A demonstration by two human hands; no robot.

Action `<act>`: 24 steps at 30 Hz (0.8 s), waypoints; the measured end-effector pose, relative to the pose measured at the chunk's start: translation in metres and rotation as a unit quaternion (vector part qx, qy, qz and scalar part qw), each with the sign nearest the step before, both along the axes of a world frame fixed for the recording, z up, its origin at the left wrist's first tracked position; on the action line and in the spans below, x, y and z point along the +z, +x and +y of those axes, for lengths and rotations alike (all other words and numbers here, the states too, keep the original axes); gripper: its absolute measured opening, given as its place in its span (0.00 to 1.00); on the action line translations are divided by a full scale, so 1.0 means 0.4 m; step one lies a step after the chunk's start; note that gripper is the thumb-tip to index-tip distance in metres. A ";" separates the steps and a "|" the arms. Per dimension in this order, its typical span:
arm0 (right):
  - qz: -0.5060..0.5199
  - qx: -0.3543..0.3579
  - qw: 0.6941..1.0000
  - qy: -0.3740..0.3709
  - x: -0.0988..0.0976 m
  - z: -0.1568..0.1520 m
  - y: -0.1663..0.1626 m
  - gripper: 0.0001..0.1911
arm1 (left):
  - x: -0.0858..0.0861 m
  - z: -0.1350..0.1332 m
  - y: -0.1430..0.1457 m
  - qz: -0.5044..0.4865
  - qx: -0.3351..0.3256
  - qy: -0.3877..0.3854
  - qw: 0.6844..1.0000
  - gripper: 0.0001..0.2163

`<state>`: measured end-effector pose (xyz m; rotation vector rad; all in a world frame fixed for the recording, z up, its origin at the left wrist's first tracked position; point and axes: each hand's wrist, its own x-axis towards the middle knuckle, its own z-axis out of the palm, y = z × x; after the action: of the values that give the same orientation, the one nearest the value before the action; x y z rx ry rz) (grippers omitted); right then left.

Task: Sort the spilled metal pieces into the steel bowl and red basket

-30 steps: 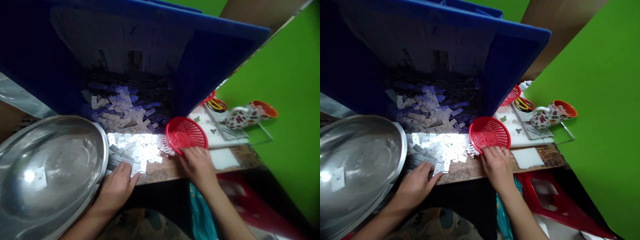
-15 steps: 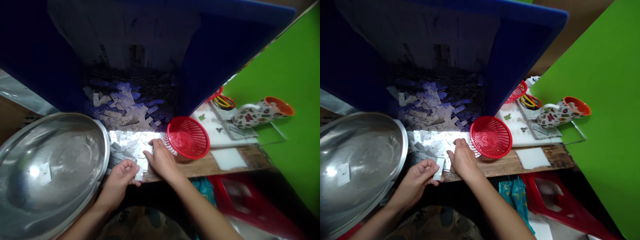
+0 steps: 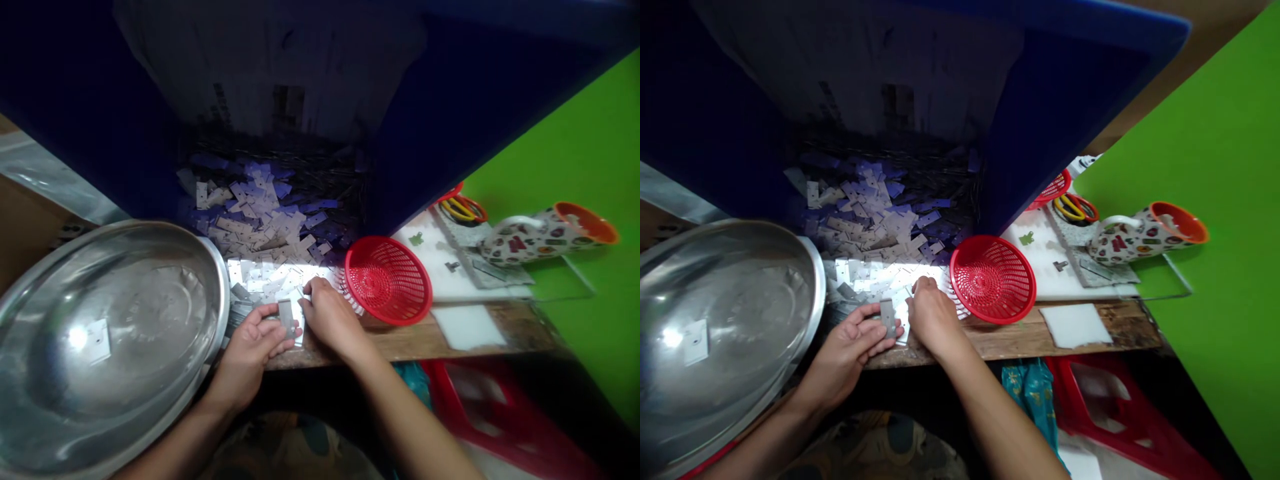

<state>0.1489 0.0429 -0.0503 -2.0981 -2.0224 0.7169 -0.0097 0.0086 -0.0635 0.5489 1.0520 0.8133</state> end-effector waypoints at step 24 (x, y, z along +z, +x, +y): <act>0.652 -0.293 0.700 0.013 0.011 -0.060 -0.021 0.17 | 0.041 0.030 0.032 -0.227 0.082 -0.099 0.965 0.15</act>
<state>0.1405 0.0189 -0.0458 -1.2428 -0.5253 1.3920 0.0030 0.0205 -0.0471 0.0950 0.7462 0.9135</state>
